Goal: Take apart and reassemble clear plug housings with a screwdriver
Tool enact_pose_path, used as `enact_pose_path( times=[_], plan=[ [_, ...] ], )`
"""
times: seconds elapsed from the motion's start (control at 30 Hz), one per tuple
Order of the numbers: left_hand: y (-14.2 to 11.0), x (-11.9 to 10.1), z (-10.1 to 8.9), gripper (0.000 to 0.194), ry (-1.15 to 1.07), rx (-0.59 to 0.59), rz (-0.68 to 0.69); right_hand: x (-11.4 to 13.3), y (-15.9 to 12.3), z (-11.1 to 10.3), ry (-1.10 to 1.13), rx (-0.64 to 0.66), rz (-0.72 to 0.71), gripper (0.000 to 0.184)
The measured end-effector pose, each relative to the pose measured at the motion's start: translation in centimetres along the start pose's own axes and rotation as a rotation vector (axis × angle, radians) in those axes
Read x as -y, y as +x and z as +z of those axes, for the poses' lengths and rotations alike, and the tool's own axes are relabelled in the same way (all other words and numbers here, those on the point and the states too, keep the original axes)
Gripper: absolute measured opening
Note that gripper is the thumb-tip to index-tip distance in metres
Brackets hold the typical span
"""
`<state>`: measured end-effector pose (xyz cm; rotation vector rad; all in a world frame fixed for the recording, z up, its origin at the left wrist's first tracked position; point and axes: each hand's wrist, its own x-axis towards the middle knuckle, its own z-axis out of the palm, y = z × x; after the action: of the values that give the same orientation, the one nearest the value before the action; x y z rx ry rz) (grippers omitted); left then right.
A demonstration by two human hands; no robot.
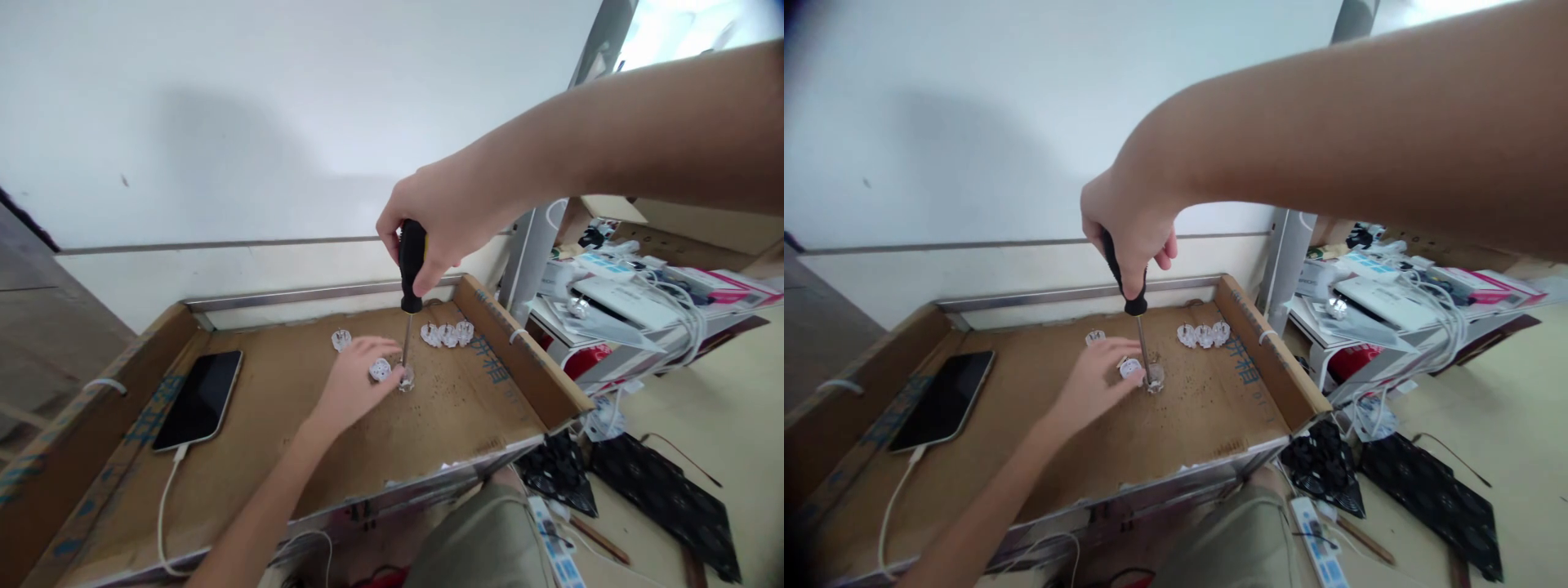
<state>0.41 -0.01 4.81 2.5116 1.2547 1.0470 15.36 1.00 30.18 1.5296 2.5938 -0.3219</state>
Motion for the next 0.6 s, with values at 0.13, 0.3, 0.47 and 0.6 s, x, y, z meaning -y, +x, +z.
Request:
enact_pose_path(
  times=[0.13, 0.3, 0.47, 0.6],
  plan=[
    [-0.6, 0.9, 4.5, 0.014, -0.011, 0.228, 0.022, -3.3, 3.3, -0.3, 0.767, -0.148, -0.097, 0.022],
    [-0.8, 1.8, 6.0, 0.012, -0.036, 0.232, -0.025, -9.9, 8.0, -0.8, 0.707, -0.63, -0.049, 0.042],
    [-0.5, 1.9, 5.7, 0.012, -0.104, 0.282, -0.084, -10.8, 8.7, -0.9, 0.564, -0.65, -0.022, 0.047],
    [-0.5, 1.8, 5.8, 0.011, -0.127, 0.279, -0.11, -7.2, 4.6, -0.4, 0.42, -0.589, 0.073, 0.048]
  ],
)
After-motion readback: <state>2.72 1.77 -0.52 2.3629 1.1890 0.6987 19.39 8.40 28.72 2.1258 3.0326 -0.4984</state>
